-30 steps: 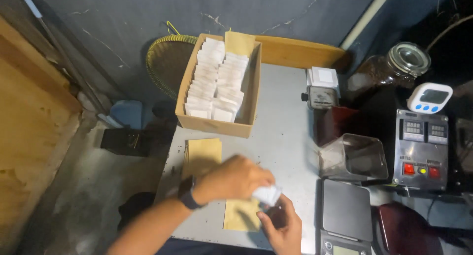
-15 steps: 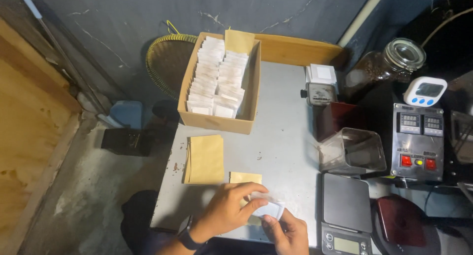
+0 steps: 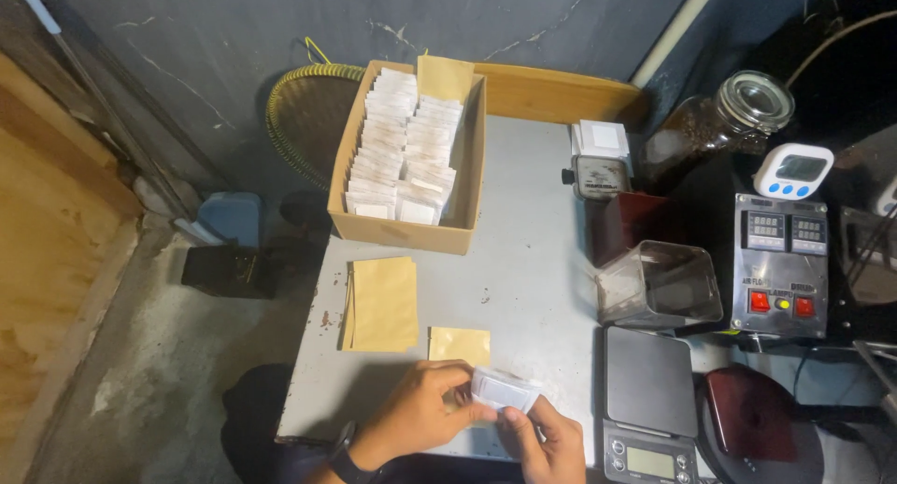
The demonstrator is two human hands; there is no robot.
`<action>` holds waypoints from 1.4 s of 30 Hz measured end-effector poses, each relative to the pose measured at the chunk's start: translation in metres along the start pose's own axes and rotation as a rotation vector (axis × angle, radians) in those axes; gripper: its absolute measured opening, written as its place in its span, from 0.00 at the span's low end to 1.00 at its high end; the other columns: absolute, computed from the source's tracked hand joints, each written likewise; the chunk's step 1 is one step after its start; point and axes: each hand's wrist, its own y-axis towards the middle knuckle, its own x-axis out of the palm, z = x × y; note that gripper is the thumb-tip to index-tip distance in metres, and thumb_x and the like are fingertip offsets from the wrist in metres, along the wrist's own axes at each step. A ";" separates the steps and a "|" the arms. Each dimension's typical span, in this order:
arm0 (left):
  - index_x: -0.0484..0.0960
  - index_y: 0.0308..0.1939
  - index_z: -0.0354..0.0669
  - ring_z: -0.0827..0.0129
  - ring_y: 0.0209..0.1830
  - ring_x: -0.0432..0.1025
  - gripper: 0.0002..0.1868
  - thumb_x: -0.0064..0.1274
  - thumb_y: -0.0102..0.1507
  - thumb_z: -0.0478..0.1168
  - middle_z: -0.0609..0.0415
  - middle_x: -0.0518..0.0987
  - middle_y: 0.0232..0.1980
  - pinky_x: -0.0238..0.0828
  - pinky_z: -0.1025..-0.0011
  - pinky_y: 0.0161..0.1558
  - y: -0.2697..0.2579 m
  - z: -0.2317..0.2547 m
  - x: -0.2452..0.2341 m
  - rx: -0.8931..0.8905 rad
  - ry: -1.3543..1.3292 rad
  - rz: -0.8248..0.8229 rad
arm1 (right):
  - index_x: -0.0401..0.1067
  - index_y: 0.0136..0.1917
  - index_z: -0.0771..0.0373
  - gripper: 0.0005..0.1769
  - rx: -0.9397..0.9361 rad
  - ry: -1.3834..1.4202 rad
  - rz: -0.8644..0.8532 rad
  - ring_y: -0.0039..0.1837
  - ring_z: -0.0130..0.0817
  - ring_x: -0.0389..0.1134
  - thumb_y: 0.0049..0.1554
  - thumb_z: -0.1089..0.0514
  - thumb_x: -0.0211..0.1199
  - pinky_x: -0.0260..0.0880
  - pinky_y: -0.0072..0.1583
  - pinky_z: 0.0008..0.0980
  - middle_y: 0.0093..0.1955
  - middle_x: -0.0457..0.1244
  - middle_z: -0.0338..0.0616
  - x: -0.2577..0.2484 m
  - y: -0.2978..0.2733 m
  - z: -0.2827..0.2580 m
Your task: The person places white drip coffee filter bags into small yellow paper envelopes by hand and stores them in a cardboard box.
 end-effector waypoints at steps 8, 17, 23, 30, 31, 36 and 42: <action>0.74 0.23 0.42 0.67 0.22 0.67 0.17 0.66 0.60 0.40 0.56 0.76 0.24 0.61 0.66 0.28 0.009 -0.018 -0.003 -0.038 0.106 -0.022 | 0.80 0.40 0.59 0.13 -0.137 -0.072 -0.081 0.34 0.22 0.60 0.58 0.50 0.63 0.61 0.38 0.26 0.28 0.63 0.32 0.000 0.023 -0.009; 0.70 0.23 0.45 0.75 0.24 0.61 0.19 0.62 0.63 0.41 0.61 0.70 0.22 0.58 0.72 0.29 0.071 -0.011 -0.037 -0.038 0.043 0.076 | 0.78 0.52 0.61 0.15 -0.304 0.110 -0.042 0.48 0.24 0.69 0.61 0.49 0.61 0.69 0.52 0.27 0.46 0.72 0.37 0.012 0.102 -0.055; 0.83 0.29 0.41 0.67 0.28 0.79 0.09 0.67 0.58 0.41 0.49 0.84 0.24 0.74 0.70 0.33 0.098 -0.028 -0.046 -0.052 -0.011 0.250 | 0.79 0.42 0.67 0.04 -0.345 0.226 0.026 0.46 0.30 0.68 0.58 0.64 0.67 0.72 0.55 0.40 0.35 0.71 0.46 0.028 0.144 -0.084; 0.82 0.28 0.41 0.75 0.28 0.78 0.09 0.66 0.60 0.38 0.53 0.85 0.24 0.74 0.75 0.35 0.107 -0.038 -0.045 -0.041 -0.172 0.305 | 0.79 0.44 0.70 0.05 -0.370 0.207 -0.053 0.48 0.40 0.73 0.55 0.65 0.71 0.73 0.56 0.46 0.36 0.72 0.53 0.034 0.162 -0.073; 0.83 0.31 0.41 0.76 0.29 0.78 0.08 0.66 0.60 0.38 0.52 0.85 0.25 0.75 0.76 0.36 0.106 -0.049 -0.043 -0.046 -0.184 0.312 | 0.79 0.43 0.70 0.06 -0.336 0.197 -0.040 0.44 0.37 0.71 0.55 0.64 0.71 0.73 0.52 0.42 0.34 0.71 0.52 0.036 0.165 -0.063; 0.84 0.35 0.39 0.71 0.29 0.81 0.09 0.68 0.59 0.39 0.50 0.87 0.28 0.76 0.75 0.38 0.106 -0.061 -0.037 -0.044 -0.202 0.360 | 0.79 0.40 0.69 0.08 -0.267 0.192 -0.014 0.36 0.33 0.66 0.55 0.61 0.71 0.70 0.44 0.35 0.28 0.68 0.49 0.045 0.163 -0.043; 0.84 0.38 0.39 0.77 0.31 0.78 0.14 0.74 0.54 0.38 0.53 0.85 0.28 0.77 0.74 0.37 0.097 -0.079 -0.029 -0.088 -0.327 0.335 | 0.79 0.38 0.69 0.09 -0.229 0.118 -0.069 0.32 0.33 0.66 0.56 0.60 0.70 0.69 0.40 0.33 0.27 0.69 0.50 0.045 0.163 -0.029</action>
